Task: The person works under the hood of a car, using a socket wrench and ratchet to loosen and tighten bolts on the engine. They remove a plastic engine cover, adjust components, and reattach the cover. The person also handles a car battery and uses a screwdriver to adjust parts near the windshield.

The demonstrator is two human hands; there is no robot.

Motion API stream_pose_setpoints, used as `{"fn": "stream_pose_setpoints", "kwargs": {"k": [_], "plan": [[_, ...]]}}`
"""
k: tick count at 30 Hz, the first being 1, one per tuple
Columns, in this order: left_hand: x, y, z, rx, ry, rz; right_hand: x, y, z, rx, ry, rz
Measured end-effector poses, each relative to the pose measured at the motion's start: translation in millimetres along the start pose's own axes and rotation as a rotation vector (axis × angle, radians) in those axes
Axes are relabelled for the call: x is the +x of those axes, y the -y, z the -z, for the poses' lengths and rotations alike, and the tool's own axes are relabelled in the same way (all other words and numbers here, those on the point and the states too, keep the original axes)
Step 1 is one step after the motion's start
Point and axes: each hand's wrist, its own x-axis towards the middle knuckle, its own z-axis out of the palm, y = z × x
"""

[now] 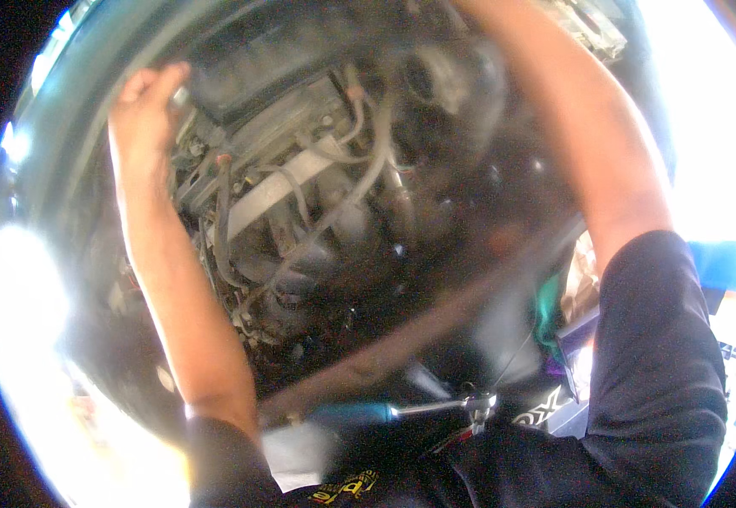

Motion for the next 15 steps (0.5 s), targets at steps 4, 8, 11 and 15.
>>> {"fn": "stream_pose_setpoints", "kwargs": {"k": [4, 8, 11, 15], "plan": [[9, 26, 12, -0.020, 0.023, 0.133, 18, 4, 0, -0.188, -0.030, 0.240], [6, 22, 17, -0.029, 0.034, 0.104, -3, 41, 18, -0.033, 0.087, -0.151], [-3, -5, -5, 0.099, -0.036, 0.030, -18, 8, 4, -0.052, 0.132, -0.178], [3, 15, 18, 0.115, 0.109, 0.043, -9, 17, 9, -0.139, 0.250, -0.141]]}}
